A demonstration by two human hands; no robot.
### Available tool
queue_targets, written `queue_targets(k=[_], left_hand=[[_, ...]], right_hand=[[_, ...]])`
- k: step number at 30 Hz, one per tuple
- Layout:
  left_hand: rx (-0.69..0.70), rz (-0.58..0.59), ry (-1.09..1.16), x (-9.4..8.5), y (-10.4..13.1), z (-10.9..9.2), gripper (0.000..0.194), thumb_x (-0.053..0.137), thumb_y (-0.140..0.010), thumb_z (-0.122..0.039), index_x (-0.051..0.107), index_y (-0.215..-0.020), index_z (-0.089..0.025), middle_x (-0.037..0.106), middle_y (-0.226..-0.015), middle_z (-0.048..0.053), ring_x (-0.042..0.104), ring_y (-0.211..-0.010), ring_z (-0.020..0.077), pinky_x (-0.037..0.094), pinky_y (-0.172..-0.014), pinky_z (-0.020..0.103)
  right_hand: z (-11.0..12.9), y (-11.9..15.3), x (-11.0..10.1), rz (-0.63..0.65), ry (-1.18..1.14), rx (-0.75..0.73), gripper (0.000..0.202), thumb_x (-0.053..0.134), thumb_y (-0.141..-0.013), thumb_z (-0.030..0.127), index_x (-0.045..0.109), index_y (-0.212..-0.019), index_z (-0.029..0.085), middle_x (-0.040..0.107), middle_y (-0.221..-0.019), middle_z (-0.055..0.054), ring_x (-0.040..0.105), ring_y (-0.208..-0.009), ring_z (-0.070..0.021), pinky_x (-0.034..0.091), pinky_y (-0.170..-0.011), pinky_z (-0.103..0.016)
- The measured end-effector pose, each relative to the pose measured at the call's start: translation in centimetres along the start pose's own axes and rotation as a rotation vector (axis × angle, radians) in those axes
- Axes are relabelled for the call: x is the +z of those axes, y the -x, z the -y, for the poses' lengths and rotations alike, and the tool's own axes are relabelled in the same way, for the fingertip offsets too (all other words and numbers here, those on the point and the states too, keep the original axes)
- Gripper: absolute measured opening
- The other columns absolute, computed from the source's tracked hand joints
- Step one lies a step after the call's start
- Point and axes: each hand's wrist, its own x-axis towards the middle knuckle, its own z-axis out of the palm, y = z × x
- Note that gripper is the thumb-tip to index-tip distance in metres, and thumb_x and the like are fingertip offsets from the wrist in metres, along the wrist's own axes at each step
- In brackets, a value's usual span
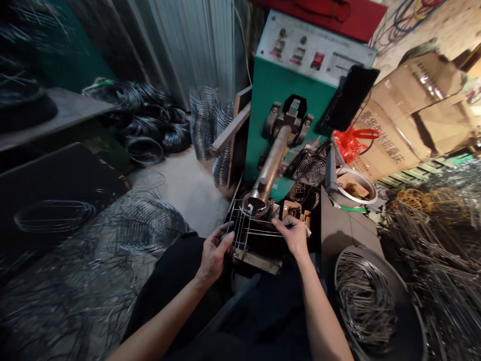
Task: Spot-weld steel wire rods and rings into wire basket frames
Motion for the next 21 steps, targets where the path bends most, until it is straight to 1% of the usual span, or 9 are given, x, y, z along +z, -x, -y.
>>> queue_targets(k=[3,5,8,15,21], left_hand=[[0.011,-0.037,0.003,0.22,-0.22,-0.09,0.060,0.081,-0.075,-0.044,0.063,-0.123,-0.013,0.050,-0.056,-0.008,0.044,-0.039,0.0069,0.044,-0.038,0.019],[0.011,-0.044,0.003,0.36,-0.40,-0.10,0.060,0.082,-0.074,-0.043,0.063,-0.123,-0.013,0.051,-0.057,-0.008,0.045,-0.040,0.0074,0.045,-0.038,0.019],[0.013,-0.035,0.000,0.52,-0.62,0.03,0.060,0.081,-0.075,-0.044,0.062,-0.124,-0.014,0.052,-0.058,-0.007,0.046,-0.039,0.0082,0.046,-0.037,0.021],[0.013,-0.033,-0.002,0.76,-0.79,0.15,0.059,0.081,-0.075,-0.045,0.063,-0.122,-0.014,0.054,-0.058,-0.006,0.046,-0.037,0.0078,0.045,-0.035,0.020],[0.014,-0.025,0.005,0.78,-0.83,0.09,0.062,0.081,-0.075,-0.045,0.061,-0.124,-0.013,0.053,-0.058,-0.007,0.045,-0.036,0.0085,0.045,-0.034,0.021]], right_hand=[[-0.03,-0.28,-0.04,0.010,-0.003,0.015,0.059,0.079,-0.072,0.063,0.040,-0.054,0.022,0.042,-0.051,0.003,0.037,-0.049,-0.0115,0.031,-0.046,-0.026],[-0.07,-0.50,-0.14,0.002,0.023,-0.002,0.061,0.078,-0.071,0.064,0.039,-0.053,0.022,0.042,-0.052,0.003,0.037,-0.050,-0.0116,0.032,-0.047,-0.026],[-0.15,-0.75,-0.28,-0.010,0.048,-0.027,0.062,0.077,-0.071,0.066,0.039,-0.053,0.022,0.040,-0.052,0.003,0.037,-0.051,-0.0114,0.032,-0.048,-0.026],[-0.51,-0.87,-0.38,0.019,0.061,0.018,0.064,0.072,-0.070,0.075,0.040,-0.054,0.023,0.045,-0.049,0.002,0.042,-0.046,-0.0134,0.033,-0.043,-0.027],[-0.66,-0.89,-0.31,0.027,0.045,0.031,0.064,0.073,-0.069,0.076,0.039,-0.053,0.024,0.046,-0.050,0.001,0.042,-0.045,-0.0137,0.032,-0.042,-0.028]])
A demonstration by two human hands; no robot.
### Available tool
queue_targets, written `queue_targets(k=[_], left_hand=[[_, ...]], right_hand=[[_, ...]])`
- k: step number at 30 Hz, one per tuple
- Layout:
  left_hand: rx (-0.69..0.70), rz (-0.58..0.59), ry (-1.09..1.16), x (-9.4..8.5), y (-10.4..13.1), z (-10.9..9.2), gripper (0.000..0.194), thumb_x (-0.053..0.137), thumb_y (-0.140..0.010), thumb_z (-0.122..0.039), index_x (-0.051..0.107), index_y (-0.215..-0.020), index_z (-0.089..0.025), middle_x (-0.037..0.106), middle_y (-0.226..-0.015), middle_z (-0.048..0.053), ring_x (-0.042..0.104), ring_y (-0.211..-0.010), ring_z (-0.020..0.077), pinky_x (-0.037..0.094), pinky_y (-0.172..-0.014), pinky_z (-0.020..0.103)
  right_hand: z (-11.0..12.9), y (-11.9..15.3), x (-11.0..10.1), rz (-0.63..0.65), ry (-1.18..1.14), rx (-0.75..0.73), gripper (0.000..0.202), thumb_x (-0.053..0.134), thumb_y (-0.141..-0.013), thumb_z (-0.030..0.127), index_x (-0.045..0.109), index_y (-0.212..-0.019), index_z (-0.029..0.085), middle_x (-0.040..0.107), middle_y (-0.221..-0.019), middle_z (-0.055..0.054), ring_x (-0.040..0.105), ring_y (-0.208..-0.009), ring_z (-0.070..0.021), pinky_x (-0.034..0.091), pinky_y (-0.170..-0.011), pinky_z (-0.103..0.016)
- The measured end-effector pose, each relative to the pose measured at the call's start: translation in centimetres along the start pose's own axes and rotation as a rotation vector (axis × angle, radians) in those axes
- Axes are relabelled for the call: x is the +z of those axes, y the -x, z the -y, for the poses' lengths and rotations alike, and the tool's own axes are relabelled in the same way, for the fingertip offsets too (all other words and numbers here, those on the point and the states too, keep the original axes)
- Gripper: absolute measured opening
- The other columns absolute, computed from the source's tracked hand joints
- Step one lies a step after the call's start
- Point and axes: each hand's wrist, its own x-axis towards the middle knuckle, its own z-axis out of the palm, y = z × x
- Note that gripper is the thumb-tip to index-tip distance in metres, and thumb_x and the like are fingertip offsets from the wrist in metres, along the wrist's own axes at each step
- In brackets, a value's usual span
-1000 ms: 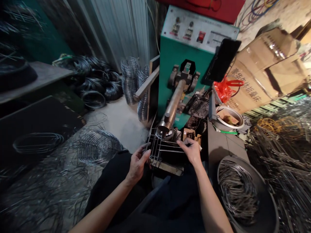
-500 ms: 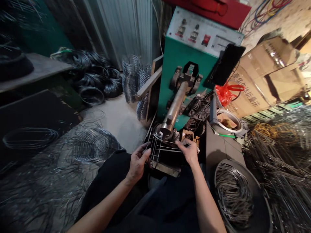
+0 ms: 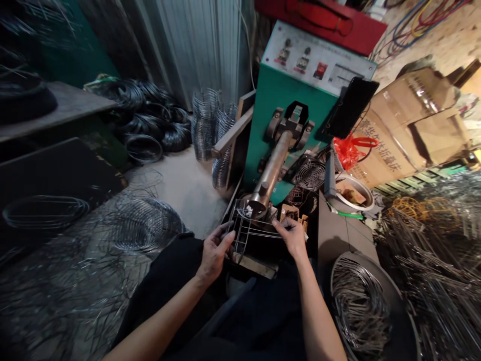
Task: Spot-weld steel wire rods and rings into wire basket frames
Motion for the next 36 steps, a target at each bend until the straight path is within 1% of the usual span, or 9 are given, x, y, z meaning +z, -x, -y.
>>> queue_targets(k=[14,20,22,25,27,29,31,34,36], left_hand=[[0.001,0.028,-0.026,0.1,-0.7,-0.1,0.057,0.078,-0.078,-0.046,0.060,-0.122,-0.014,0.052,-0.058,-0.008,0.047,-0.038,0.0081,0.045,-0.035,0.020],[-0.064,0.020,0.001,0.0,0.9,-1.0,0.064,0.083,-0.071,-0.049,0.057,-0.119,-0.015,0.049,-0.055,-0.010,0.046,-0.035,0.0087,0.044,-0.035,0.021],[-0.158,0.044,0.008,-1.0,2.4,-2.4,0.063,0.084,-0.070,-0.048,0.058,-0.117,-0.015,0.052,-0.056,-0.009,0.048,-0.038,0.0097,0.048,-0.038,0.023],[-0.340,0.259,-0.026,-3.4,4.5,-5.7,0.061,0.089,-0.067,-0.042,0.062,-0.114,-0.014,0.068,-0.075,0.005,0.064,-0.056,0.0175,0.059,-0.054,0.032],[-0.346,0.398,-0.020,-5.1,5.0,-7.7,0.062,0.091,-0.064,-0.039,0.067,-0.115,-0.013,0.072,-0.101,0.017,0.072,-0.082,0.0276,0.061,-0.073,0.039],[-0.287,0.442,0.007,-6.5,4.9,-8.7,0.065,0.090,-0.064,-0.039,0.068,-0.120,-0.014,0.066,-0.124,0.022,0.069,-0.105,0.0352,0.058,-0.086,0.043],[-0.294,0.446,0.010,-7.7,4.8,-8.2,0.068,0.088,-0.067,-0.038,0.065,-0.129,-0.019,0.055,-0.142,0.020,0.062,-0.119,0.0383,0.057,-0.090,0.044],[-0.462,0.410,-0.029,-9.4,5.9,-5.4,0.069,0.085,-0.072,-0.032,0.058,-0.136,-0.030,0.040,-0.157,0.014,0.060,-0.123,0.0376,0.057,-0.089,0.044],[-0.563,0.338,-0.065,-10.4,7.6,-3.2,0.064,0.085,-0.074,-0.030,0.060,-0.133,-0.025,0.046,-0.153,0.016,0.064,-0.118,0.0343,0.057,-0.090,0.040]], right_hand=[[-0.3,-0.9,-0.1,-0.034,0.004,-0.054,0.060,0.077,-0.075,0.060,0.036,-0.053,0.021,0.035,-0.054,0.005,0.031,-0.054,-0.0111,0.026,-0.053,-0.027],[-0.5,0.1,-2.0,0.067,0.026,-0.069,0.054,0.074,-0.076,0.061,0.048,-0.057,0.019,0.044,-0.056,0.003,0.038,-0.056,-0.0121,0.031,-0.055,-0.027],[-0.9,1.7,-3.6,0.218,0.053,-0.062,0.049,0.071,-0.083,0.059,0.054,-0.062,0.018,0.051,-0.059,0.001,0.045,-0.058,-0.0133,0.035,-0.056,-0.026],[-1.7,4.6,-5.4,0.447,0.061,0.095,0.045,0.065,-0.087,0.059,0.059,-0.073,0.017,0.059,-0.065,-0.001,0.056,-0.057,-0.0146,0.042,-0.055,-0.025],[-2.2,6.2,-5.7,0.517,0.024,0.242,0.044,0.067,-0.085,0.061,0.061,-0.089,0.018,0.059,-0.067,0.001,0.057,-0.049,-0.0140,0.043,-0.047,-0.024],[-2.9,7.1,-5.1,0.581,-0.019,0.324,0.048,0.073,-0.081,0.059,0.059,-0.105,0.020,0.058,-0.066,0.004,0.053,-0.044,-0.0123,0.041,-0.042,-0.022],[-4.1,7.6,-4.1,0.651,-0.058,0.367,0.054,0.077,-0.077,0.057,0.056,-0.112,0.021,0.056,-0.065,0.006,0.049,-0.044,-0.0109,0.040,-0.040,-0.021],[-6.7,8.2,-2.7,0.709,-0.085,0.453,0.056,0.078,-0.075,0.057,0.058,-0.113,0.022,0.059,-0.069,0.004,0.049,-0.049,-0.0110,0.040,-0.043,-0.021],[-8.4,8.5,-2.3,0.707,-0.060,0.473,0.054,0.079,-0.073,0.056,0.061,-0.111,0.022,0.063,-0.077,0.001,0.054,-0.057,-0.0134,0.043,-0.050,-0.023]])
